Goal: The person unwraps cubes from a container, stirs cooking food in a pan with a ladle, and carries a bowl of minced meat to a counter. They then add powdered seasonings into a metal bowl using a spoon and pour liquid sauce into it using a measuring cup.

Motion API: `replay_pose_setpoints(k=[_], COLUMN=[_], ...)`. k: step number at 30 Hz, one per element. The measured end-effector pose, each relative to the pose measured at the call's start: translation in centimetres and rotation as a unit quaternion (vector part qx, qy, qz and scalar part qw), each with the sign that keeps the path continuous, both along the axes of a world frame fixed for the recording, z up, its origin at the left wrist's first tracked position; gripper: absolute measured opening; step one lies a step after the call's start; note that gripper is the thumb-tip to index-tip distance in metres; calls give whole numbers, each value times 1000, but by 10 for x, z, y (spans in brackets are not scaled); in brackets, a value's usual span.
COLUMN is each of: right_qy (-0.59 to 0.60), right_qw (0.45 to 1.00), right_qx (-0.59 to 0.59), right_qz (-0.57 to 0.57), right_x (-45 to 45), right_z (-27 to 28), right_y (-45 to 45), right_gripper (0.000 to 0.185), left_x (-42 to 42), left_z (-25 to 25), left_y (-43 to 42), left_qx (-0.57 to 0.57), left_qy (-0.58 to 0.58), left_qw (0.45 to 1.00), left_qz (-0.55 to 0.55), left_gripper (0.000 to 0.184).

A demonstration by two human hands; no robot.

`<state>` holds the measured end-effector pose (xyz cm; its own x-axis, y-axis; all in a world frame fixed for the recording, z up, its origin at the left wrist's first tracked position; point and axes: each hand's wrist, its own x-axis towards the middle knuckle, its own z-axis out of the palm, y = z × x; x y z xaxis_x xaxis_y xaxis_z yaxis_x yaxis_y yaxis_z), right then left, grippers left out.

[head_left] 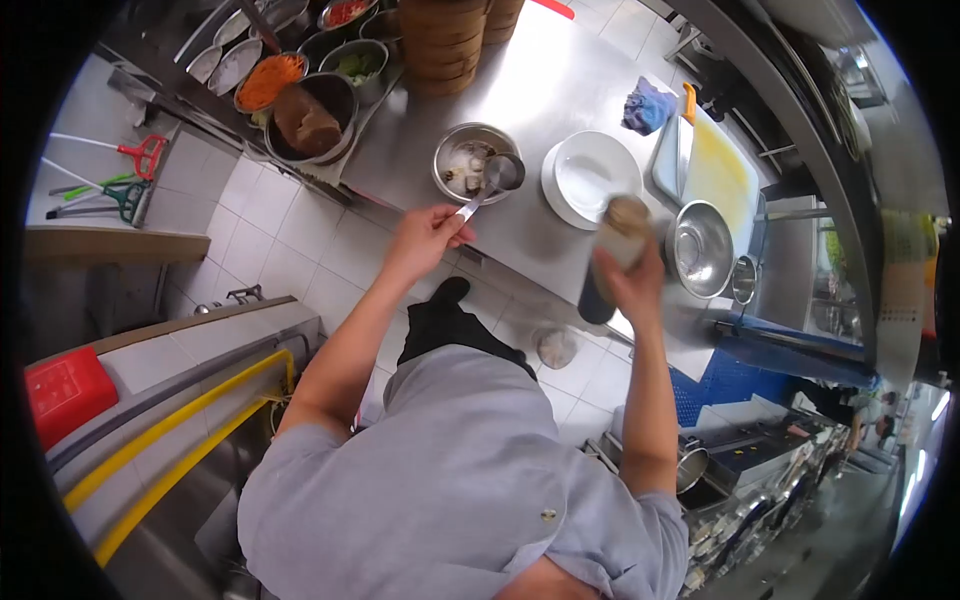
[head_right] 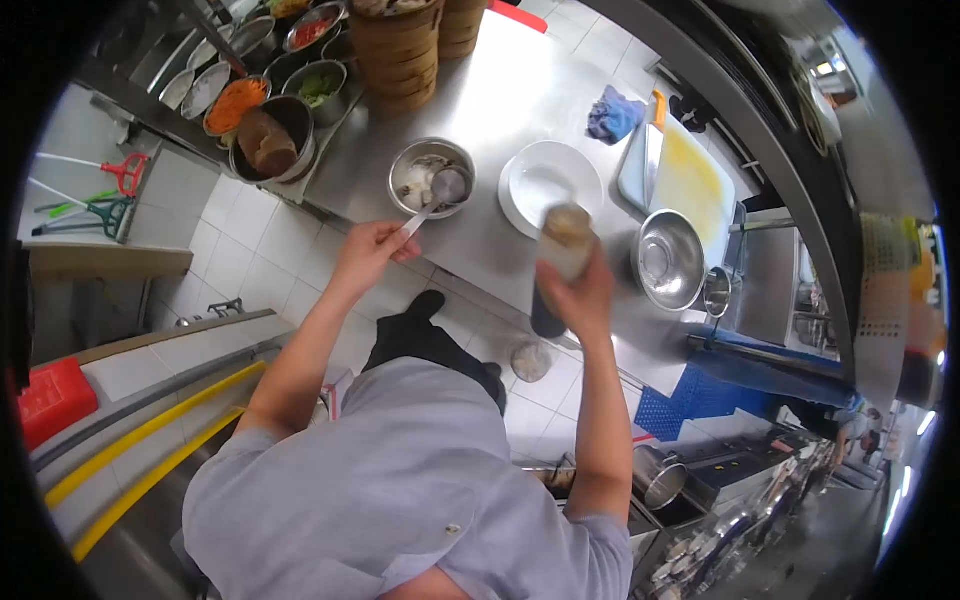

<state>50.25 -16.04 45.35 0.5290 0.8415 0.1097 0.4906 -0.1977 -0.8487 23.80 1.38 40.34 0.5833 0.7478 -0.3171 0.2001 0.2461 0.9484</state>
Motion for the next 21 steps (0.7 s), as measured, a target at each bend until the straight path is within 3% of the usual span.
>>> replay_pose_setpoints(k=[5, 7, 13, 16, 21], right_qy=[-26, -35, -134, -153, -268], right_qw=[989, 966, 942, 919, 884], right_qx=[-111, -212, -227, -289, -303], right_qz=[95, 143, 206, 220, 233], right_x=[-42, -54, -44, -46, -40], right_z=[14, 26, -6, -5, -20], right_y=[92, 111, 135, 143, 152], right_gripper=[57, 59, 65, 72, 65], left_x=[-8, -13, -21, -20, -23], left_z=[-31, -40, -65, -69, -66], left_y=[20, 22, 39, 45, 49], left_qx=[11, 9, 32, 55, 45], left_qy=[0, -3, 4, 25, 39], left_qw=[1000, 999, 997, 998, 998], left_qz=[28, 51, 66, 31, 23], left_gripper=[21, 20, 21, 23, 22])
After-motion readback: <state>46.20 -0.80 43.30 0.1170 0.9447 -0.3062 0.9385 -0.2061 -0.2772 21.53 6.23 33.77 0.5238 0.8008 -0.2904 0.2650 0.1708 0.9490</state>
